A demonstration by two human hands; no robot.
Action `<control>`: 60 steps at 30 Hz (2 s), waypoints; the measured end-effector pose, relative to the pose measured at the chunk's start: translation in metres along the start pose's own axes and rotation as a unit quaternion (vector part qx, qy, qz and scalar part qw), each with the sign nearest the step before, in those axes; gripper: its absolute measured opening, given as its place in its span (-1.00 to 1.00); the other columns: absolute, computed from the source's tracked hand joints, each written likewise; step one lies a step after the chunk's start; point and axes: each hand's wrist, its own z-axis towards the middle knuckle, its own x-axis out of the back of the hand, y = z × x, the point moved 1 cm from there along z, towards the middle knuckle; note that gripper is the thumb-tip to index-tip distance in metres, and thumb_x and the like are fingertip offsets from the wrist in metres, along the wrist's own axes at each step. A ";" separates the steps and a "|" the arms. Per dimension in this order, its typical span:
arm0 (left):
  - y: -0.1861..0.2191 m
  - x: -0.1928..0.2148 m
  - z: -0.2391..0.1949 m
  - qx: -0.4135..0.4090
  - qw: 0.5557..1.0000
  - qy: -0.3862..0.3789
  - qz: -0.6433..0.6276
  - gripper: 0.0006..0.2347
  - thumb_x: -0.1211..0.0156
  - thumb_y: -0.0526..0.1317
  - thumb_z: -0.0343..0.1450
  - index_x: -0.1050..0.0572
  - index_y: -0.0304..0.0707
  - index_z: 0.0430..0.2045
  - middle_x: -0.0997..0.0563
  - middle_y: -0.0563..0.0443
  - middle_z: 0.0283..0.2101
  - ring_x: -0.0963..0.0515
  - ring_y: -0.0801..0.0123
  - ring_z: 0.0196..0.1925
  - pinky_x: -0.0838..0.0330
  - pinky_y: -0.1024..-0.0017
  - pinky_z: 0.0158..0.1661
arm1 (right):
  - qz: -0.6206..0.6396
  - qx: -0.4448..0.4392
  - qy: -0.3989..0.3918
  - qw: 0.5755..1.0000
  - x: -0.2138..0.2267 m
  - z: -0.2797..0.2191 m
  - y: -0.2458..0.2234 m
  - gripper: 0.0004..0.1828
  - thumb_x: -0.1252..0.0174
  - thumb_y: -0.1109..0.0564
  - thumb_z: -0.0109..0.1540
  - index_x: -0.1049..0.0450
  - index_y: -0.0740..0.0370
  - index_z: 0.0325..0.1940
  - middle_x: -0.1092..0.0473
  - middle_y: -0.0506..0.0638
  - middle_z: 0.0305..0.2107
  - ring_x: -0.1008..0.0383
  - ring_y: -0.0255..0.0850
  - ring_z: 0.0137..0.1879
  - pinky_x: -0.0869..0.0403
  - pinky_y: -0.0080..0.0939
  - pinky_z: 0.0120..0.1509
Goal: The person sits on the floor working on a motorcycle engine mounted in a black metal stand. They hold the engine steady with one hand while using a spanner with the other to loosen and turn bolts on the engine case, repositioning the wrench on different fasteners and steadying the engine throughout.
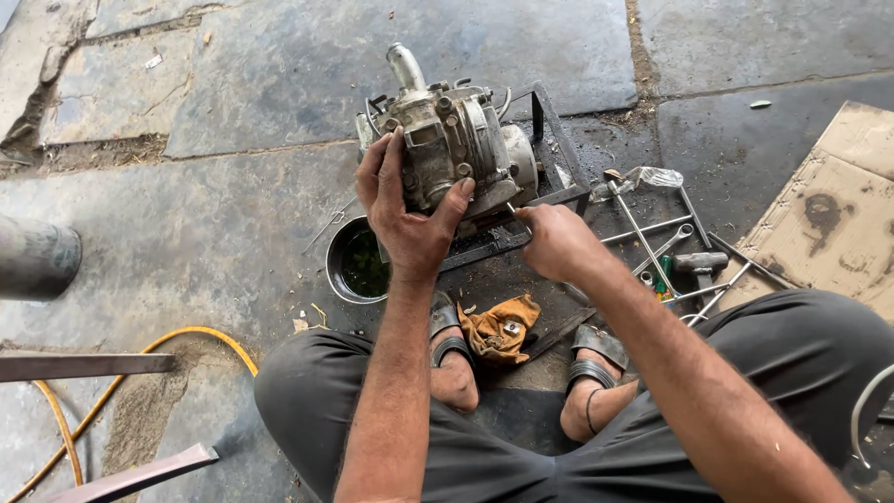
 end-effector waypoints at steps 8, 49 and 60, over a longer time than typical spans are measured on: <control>0.001 -0.001 -0.001 -0.002 1.000 0.013 -0.017 -0.33 -0.58 -0.06 0.32 -0.38 -0.21 0.32 -0.34 -0.09 0.32 -0.38 0.15 0.42 -0.48 0.21 0.39 | 0.016 -0.119 -0.020 0.993 0.002 -0.022 -0.009 -0.71 -0.05 0.11 0.29 -0.59 0.38 -0.16 -0.55 0.30 -0.23 -0.62 0.13 -0.08 -0.57 0.16 0.12; 0.002 -0.002 0.002 -0.022 0.998 0.033 -0.048 -0.38 -0.58 -0.08 0.33 -0.45 -0.17 0.29 -0.38 0.00 0.23 -0.40 0.25 0.32 -0.53 0.31 0.30 | -0.012 -0.133 -0.019 0.991 -0.005 -0.010 -0.013 -0.79 -0.21 0.18 0.21 -0.52 0.29 -0.10 -0.52 0.22 -0.15 -0.60 0.06 -0.03 -0.59 0.13 0.07; 0.000 -0.003 0.002 -0.027 0.998 0.054 -0.033 -0.35 -0.61 -0.08 0.26 -0.47 -0.19 0.26 -0.44 -0.04 0.19 -0.44 0.23 0.24 -0.54 0.32 0.21 | -0.032 -0.143 -0.023 0.989 -0.008 -0.007 -0.016 -0.77 -0.16 0.18 0.29 -0.45 0.29 0.01 -0.50 0.20 -0.11 -0.59 -0.01 -0.03 -0.65 0.02 0.04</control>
